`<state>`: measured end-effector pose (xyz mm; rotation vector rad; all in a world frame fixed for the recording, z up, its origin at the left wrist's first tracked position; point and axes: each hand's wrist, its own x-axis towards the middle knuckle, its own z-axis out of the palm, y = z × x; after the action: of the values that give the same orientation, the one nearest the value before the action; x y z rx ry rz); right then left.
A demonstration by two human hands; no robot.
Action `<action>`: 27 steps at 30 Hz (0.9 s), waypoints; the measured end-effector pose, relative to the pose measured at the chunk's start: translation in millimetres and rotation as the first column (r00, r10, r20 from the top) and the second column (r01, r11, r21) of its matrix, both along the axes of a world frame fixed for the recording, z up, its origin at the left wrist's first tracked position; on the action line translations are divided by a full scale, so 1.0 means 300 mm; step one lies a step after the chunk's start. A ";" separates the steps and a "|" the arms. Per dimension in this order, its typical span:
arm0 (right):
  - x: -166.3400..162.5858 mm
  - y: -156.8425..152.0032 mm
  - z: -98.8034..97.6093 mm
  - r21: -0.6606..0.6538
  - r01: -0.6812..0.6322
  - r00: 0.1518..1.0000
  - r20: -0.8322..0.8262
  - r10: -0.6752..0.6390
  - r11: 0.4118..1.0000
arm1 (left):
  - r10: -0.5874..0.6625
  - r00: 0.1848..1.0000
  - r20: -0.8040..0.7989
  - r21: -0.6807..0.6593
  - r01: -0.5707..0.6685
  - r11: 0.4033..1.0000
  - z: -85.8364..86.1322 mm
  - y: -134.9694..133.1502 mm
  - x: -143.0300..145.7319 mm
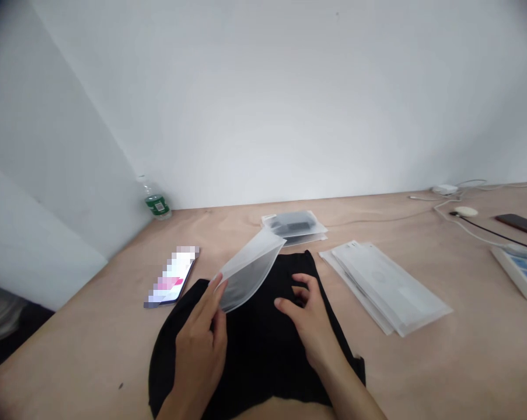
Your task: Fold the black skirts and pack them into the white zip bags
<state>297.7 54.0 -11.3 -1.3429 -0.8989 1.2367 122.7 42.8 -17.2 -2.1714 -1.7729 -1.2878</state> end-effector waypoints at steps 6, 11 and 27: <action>0.131 -0.084 -0.011 -0.076 0.280 0.943 -0.166 -0.289 0.957 | -0.012 1.000 -0.021 -0.046 0.011 0.999 0.009 0.010 0.027; 0.197 -0.141 0.032 -0.148 0.157 0.923 -0.331 -0.198 0.976 | -0.030 0.995 -0.091 -0.098 0.021 0.995 -0.001 0.017 0.047; 0.073 -0.153 0.025 -0.167 -0.070 0.797 -0.602 -0.045 0.983 | -0.171 0.950 -0.260 -0.142 0.138 0.980 0.001 0.005 0.062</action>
<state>319.5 8.0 -3.7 -0.9671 -0.3399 1.6592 141.3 44.4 -16.9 -2.4568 -1.6418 -0.8692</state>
